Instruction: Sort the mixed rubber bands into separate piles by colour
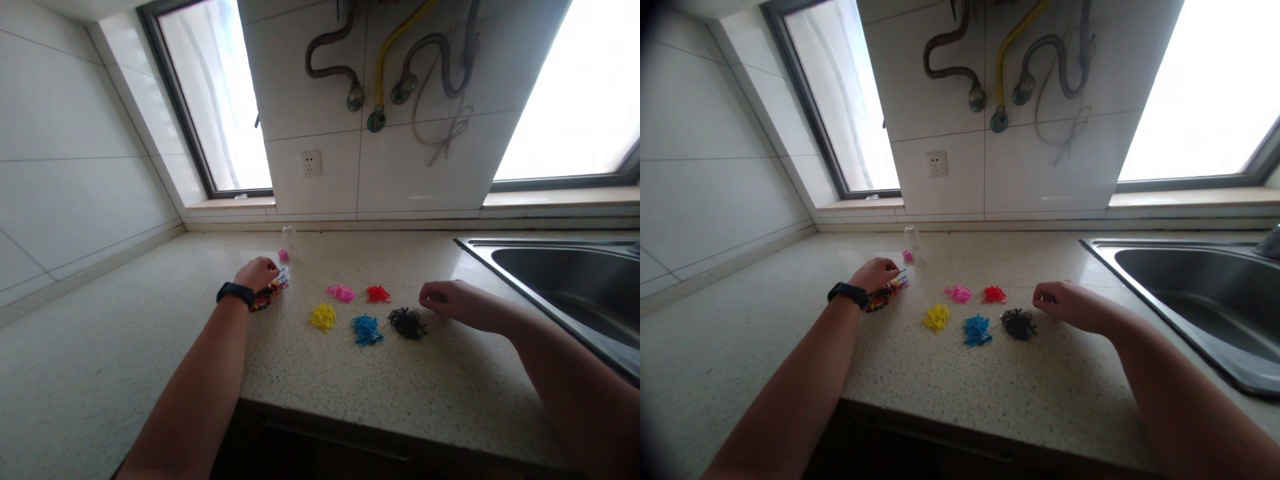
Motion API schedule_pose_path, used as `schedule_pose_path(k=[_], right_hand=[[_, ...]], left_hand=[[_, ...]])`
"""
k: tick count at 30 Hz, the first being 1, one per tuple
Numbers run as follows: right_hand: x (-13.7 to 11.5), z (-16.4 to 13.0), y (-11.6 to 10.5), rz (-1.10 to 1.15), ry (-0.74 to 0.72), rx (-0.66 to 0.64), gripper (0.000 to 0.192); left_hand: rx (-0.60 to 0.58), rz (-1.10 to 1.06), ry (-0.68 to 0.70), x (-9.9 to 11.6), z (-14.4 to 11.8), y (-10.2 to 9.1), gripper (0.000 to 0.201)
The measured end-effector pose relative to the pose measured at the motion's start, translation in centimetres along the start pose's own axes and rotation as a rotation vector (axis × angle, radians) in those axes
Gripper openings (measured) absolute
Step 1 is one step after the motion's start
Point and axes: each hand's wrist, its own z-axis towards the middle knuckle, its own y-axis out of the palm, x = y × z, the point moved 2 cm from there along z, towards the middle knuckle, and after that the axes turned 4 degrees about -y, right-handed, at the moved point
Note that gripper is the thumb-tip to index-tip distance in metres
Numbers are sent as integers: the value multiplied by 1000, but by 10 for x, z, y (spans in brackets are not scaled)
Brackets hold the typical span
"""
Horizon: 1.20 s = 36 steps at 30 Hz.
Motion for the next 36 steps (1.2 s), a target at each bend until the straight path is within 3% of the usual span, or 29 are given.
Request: schedule_pose_path(k=[8, 14, 20, 26, 36], right_hand=[[-2, -1, -2, -1, -17, 10, 35], [-4, -2, -3, -15, -18, 13, 34], [-3, -2, -3, -27, -29, 24, 33], [-4, -2, -3, -34, -31, 21, 34], [-4, -2, -3, -27, -31, 25, 32]], left_hand=[[93, -361, 259, 44, -18, -7, 27], [37, -603, 438, 92, -50, -10, 20], [-118, -787, 530, 127, -85, -15, 21], [-288, -856, 611, 140, -101, -16, 20], [-314, -862, 657, 141, -105, -19, 18]])
